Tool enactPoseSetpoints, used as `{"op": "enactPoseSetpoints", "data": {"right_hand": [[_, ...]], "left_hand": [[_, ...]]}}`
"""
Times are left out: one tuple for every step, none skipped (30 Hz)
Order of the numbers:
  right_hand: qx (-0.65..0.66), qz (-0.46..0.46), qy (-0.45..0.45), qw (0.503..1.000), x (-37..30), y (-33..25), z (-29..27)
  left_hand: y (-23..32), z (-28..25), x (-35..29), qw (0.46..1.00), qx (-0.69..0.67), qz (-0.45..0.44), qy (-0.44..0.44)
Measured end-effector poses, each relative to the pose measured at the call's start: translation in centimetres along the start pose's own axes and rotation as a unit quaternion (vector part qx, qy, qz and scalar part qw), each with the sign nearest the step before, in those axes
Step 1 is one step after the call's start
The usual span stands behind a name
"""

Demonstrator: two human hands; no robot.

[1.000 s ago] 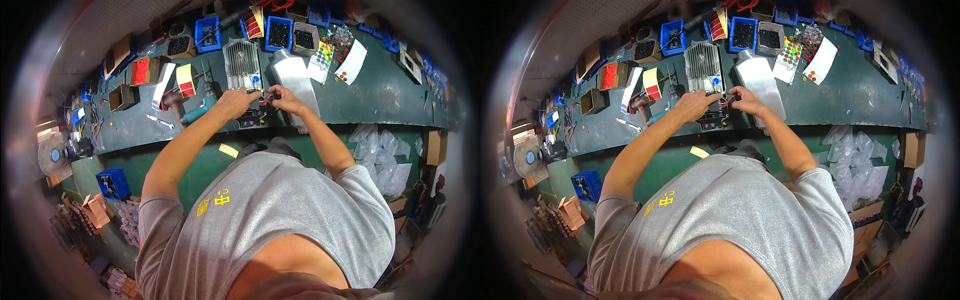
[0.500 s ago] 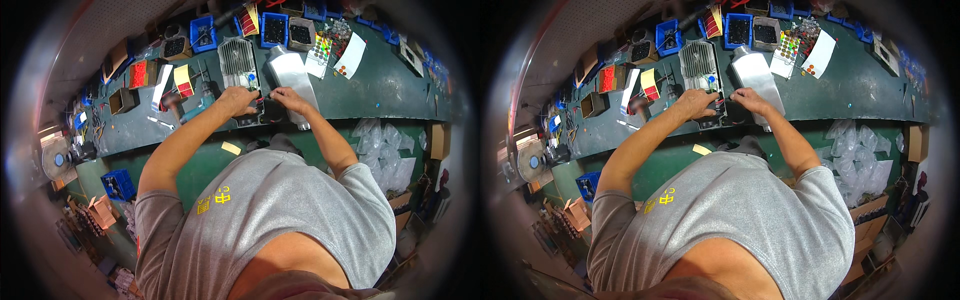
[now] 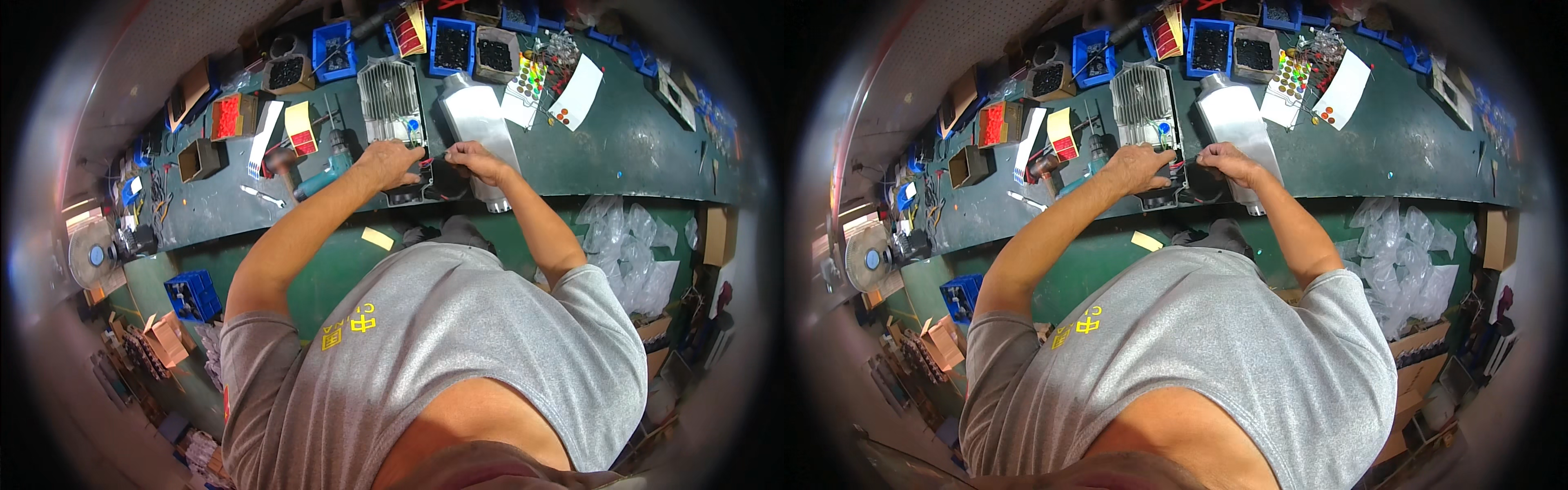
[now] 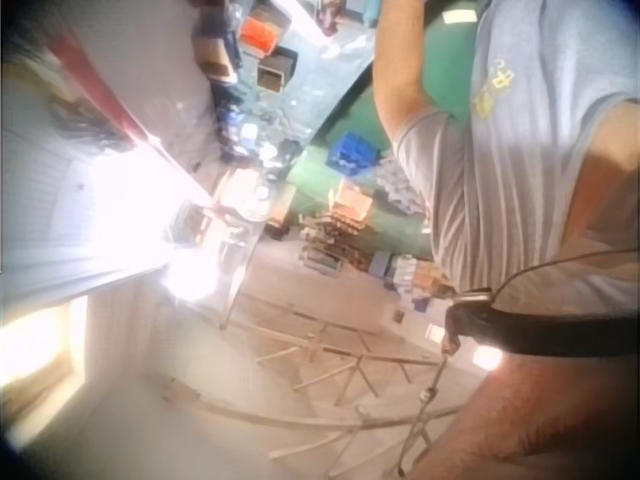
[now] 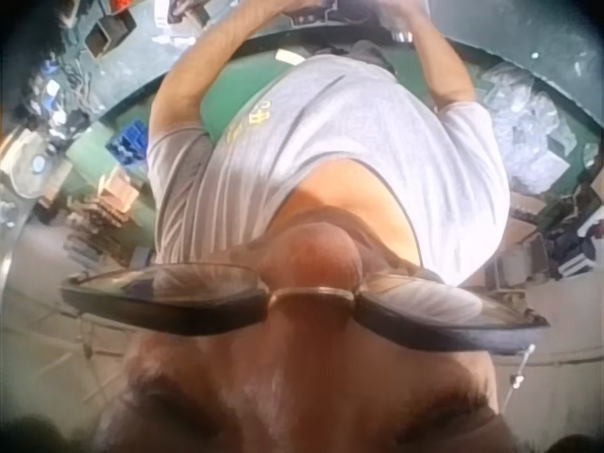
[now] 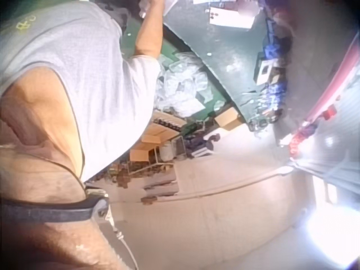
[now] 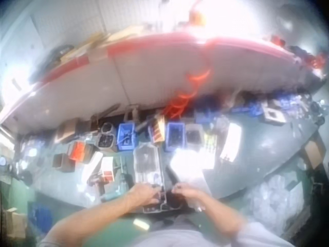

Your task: The person assembles a small electronic device on a cluttered workbench. They connect wires to a black component, attach a silver metal casing, and use a cordless drill to secure screws. Finally, they apply a red label and a small circular sticker to the casing.

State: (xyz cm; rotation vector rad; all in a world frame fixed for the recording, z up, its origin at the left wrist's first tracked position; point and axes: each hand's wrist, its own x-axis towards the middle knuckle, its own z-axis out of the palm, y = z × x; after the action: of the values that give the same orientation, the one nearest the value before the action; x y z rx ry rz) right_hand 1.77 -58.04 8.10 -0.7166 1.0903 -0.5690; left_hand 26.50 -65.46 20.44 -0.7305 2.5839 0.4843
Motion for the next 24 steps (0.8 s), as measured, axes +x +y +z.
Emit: {"op": "enactPoseSetpoints", "data": {"right_hand": [[0.006, 0.003, 0.009, 1.000, -0.1, -0.2, 0.2], [0.012, 0.006, 0.018, 1.000, -0.2, -0.2, 0.5], [0.019, 0.009, 0.027, 0.999, -0.3, -0.4, 0.7], [0.001, 0.012, 0.030, 0.999, -0.1, -0.3, 0.7], [-0.017, 0.016, 0.034, 0.999, 0.1, -0.2, 0.6], [-0.034, 0.020, 0.037, 0.999, 0.2, -0.1, 0.6], [-0.052, 0.024, 0.059, 0.997, 0.2, -0.4, 0.9], [-0.071, 0.028, 0.082, 0.994, 0.3, -0.6, 1.4], [-0.089, 0.032, 0.104, 0.990, 0.4, -0.9, 1.9], [-0.111, 0.026, 0.117, 0.986, 0.6, -0.9, 2.0], [-0.134, 0.020, 0.130, 0.982, 0.8, -0.9, 2.2], [-0.157, 0.013, 0.143, 0.977, 0.9, -0.9, 2.4], [-0.176, 0.008, 0.146, 0.974, 1.0, -1.0, 2.5], [-0.195, 0.002, 0.148, 0.970, 1.1, -1.0, 2.6], [-0.214, -0.003, 0.150, 0.965, 1.2, -1.1, 2.7], [-0.218, 0.003, 0.152, 0.964, 1.1, -1.4, 3.1], [-0.222, 0.009, 0.153, 0.963, 1.0, -1.8, 3.5], [-0.226, 0.015, 0.155, 0.962, 0.9, -2.1, 3.7], [-0.220, 0.011, 0.153, 0.963, 1.1, -1.7, 3.5], [-0.214, 0.006, 0.151, 0.965, 1.6, -1.1, 3.3], [-0.209, 0.002, 0.149, 0.967, 1.9, -0.6, 3.2], [-0.206, 0.005, 0.149, 0.967, 2.0, -0.6, 3.2], [-0.203, 0.007, 0.149, 0.968, 2.2, -0.5, 3.3], [-0.200, 0.010, 0.150, 0.968, 2.3, -0.5, 3.5]], "left_hand": [[0.0, 0.0, 0.0, 1.000, -0.001, -0.001, 0.001], [0.0, 0.1, 0.0, 1.000, -0.001, -0.002, 0.003], [0.0, 0.1, 0.0, 1.000, -0.002, -0.003, 0.004], [0.1, 0.0, 0.0, 1.000, -0.001, -0.003, 0.004], [0.2, -0.1, 0.0, 1.000, 0.001, -0.003, 0.003], [0.3, -0.2, 0.0, 1.000, 0.002, -0.003, 0.003], [0.2, -0.1, 0.0, 1.000, 0.002, -0.002, 0.004], [0.1, 0.1, 0.1, 1.000, 0.002, 0.000, 0.005], [0.1, 0.2, 0.1, 1.000, 0.001, 0.002, 0.006], [0.0, 0.4, 0.2, 1.000, 0.001, 0.003, 0.009], [-0.1, 0.5, 0.2, 1.000, 0.000, 0.003, 0.012], [-0.1, 0.7, 0.2, 1.000, 0.000, 0.004, 0.016], [0.0, 0.6, 0.2, 1.000, 0.000, 0.002, 0.015], [0.0, 0.5, 0.2, 1.000, 0.001, 0.001, 0.015], [0.1, 0.3, 0.2, 1.000, 0.001, -0.001, 0.014], [0.1, 0.3, 0.1, 1.000, -0.002, -0.003, 0.010], [0.1, 0.3, 0.1, 1.000, -0.004, -0.005, 0.006], [0.1, 0.3, 0.0, 1.000, -0.006, -0.007, 0.002], [0.1, 0.2, 0.0, 1.000, -0.006, -0.005, 0.001], [0.1, 0.0, 0.0, 1.000, -0.007, -0.003, -0.001], [0.2, -0.1, 0.1, 1.000, -0.007, -0.001, -0.002], [0.2, -0.1, 0.1, 1.000, -0.007, -0.003, -0.003], [0.2, 0.0, 0.1, 1.000, -0.008, -0.004, -0.005], [0.2, 0.0, 0.0, 1.000, -0.008, -0.006, -0.006]]}}
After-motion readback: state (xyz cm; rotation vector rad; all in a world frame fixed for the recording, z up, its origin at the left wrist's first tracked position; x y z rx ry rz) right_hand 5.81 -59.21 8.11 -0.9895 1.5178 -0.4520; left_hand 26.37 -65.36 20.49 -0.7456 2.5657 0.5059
